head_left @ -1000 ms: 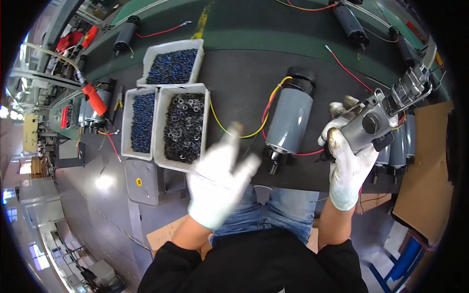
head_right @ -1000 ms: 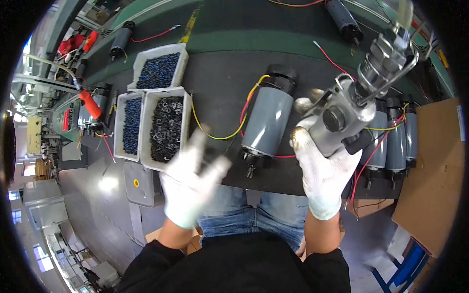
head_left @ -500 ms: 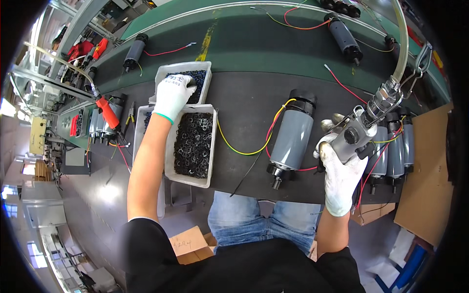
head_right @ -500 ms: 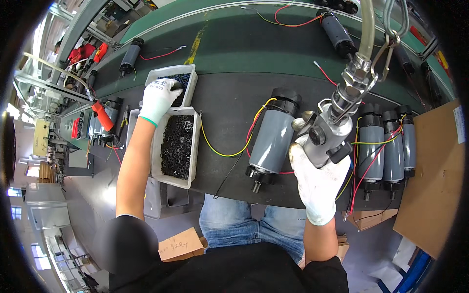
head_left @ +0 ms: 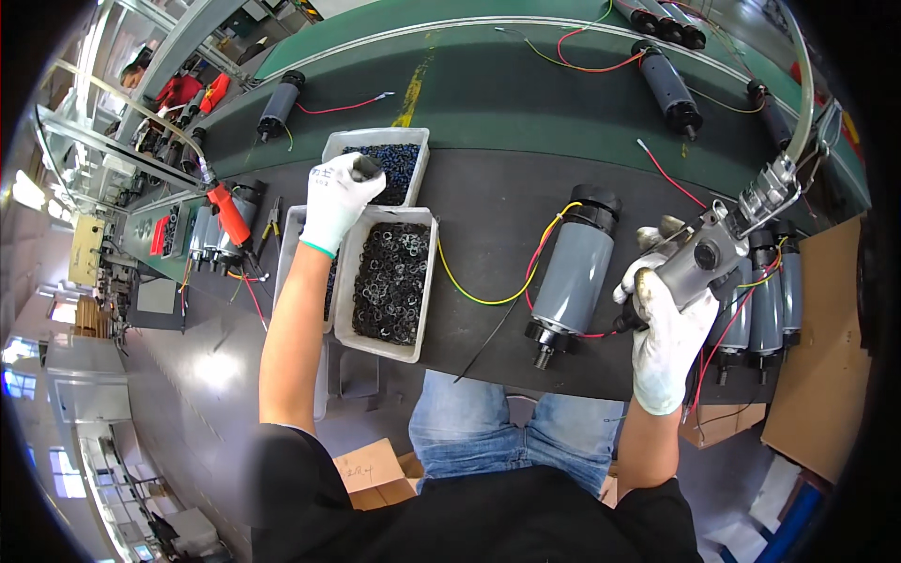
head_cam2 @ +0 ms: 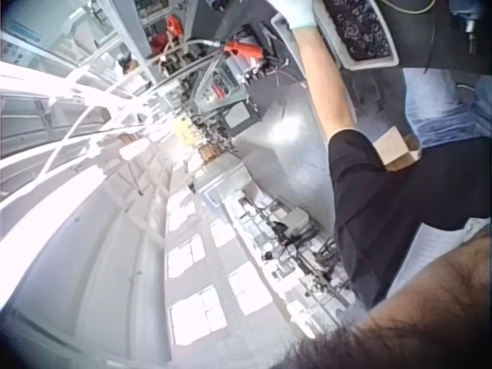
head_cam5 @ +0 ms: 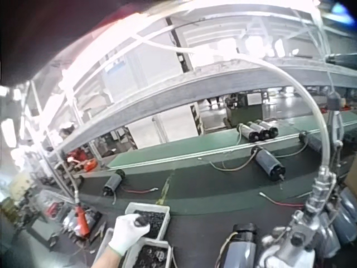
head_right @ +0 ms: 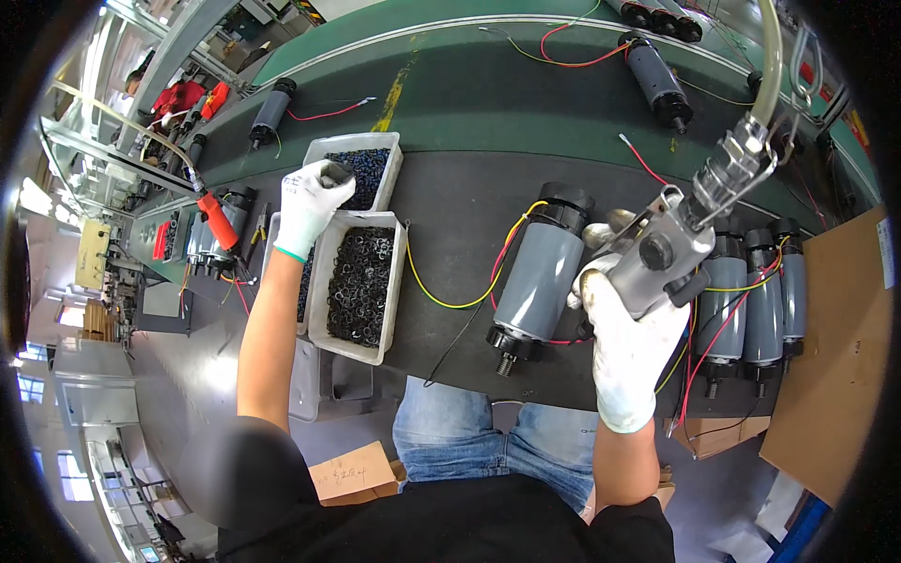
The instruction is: Assembling and wiring components onto electric motor housings on a production line.
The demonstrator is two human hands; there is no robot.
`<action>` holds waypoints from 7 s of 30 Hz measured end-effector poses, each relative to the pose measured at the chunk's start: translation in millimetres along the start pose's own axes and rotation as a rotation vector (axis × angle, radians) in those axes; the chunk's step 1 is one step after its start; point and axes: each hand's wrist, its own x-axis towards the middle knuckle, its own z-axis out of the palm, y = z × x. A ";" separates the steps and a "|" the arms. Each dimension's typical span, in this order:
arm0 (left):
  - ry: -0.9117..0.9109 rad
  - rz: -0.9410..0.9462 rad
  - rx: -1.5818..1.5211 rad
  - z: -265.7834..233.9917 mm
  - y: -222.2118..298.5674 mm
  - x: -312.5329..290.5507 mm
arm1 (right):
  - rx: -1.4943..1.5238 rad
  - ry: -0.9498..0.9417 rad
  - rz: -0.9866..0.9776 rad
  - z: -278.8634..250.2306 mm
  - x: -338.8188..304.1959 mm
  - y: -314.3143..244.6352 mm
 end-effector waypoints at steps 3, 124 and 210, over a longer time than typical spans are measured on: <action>-0.079 -0.123 -0.025 -6.4 0.6 -1.5 | -0.015 -0.017 0.013 -0.2 -0.5 -2.4; -0.034 -0.071 -0.533 57.6 201.9 -218.9 | 0.081 -0.536 -0.317 48.4 -53.3 14.7; 0.259 0.021 -1.114 40.8 218.0 -215.2 | 0.722 -0.401 -0.270 38.3 -28.7 -34.1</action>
